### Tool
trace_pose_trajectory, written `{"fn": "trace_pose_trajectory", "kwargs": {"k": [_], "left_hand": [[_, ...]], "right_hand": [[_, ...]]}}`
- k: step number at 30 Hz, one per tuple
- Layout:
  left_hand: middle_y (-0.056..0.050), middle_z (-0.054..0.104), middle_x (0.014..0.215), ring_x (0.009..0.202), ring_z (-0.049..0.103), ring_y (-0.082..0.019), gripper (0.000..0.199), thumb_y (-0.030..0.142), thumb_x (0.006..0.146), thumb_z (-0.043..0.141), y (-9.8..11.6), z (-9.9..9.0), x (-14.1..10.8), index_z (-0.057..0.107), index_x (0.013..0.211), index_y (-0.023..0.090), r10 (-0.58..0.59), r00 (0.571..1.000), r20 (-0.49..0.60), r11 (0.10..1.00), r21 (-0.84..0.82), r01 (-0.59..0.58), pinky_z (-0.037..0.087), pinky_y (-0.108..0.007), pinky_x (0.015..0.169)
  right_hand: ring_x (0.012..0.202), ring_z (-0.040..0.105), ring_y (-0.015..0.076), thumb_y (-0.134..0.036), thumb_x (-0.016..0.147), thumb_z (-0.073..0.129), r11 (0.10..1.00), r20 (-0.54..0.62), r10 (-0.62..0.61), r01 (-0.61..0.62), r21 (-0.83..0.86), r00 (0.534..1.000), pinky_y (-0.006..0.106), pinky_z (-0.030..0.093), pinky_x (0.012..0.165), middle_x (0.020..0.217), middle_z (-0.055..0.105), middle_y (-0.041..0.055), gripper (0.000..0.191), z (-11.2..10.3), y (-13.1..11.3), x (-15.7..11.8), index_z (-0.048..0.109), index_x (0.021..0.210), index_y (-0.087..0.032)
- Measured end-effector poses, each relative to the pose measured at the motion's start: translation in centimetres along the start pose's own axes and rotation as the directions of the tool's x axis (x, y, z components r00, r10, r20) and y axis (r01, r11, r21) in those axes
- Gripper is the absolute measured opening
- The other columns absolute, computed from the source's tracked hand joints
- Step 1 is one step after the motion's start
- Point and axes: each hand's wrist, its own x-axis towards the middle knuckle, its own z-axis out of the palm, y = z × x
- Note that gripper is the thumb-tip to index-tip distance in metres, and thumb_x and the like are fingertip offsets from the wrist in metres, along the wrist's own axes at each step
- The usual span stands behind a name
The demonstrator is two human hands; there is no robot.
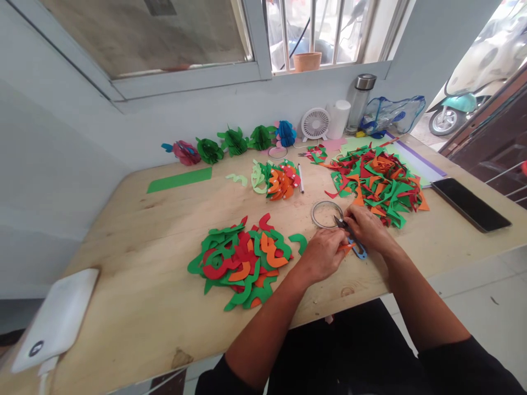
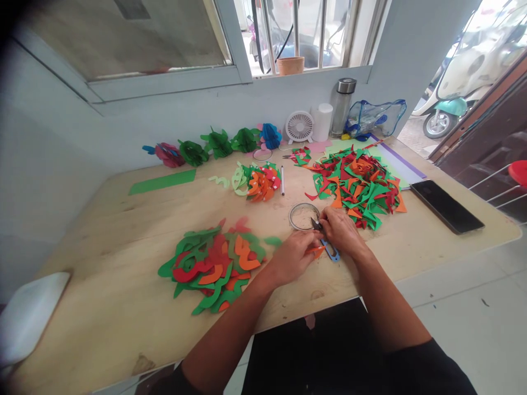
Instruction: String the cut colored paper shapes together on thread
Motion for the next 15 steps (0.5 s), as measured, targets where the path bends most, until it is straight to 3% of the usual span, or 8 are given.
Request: {"fn": "trace_pose_trajectory", "kwargs": {"k": [15], "left_hand": [[-0.007,0.065,0.1,0.101,0.057,-0.022,0.006,0.014,0.079,0.05,0.39,-0.15,0.03,0.051,0.078,0.019,-0.017,1.0,-0.006,1.0,0.014,0.017,0.042,-0.037,0.092]], "right_hand": [[0.065,0.052,0.0175,-0.024,0.083,0.043,0.997,0.022,-0.009,0.007,0.079,1.0,0.028,0.038,0.06,0.069,0.059,0.0035,0.013,-0.91,-0.66,-0.1,0.049,0.071,-0.021]]}}
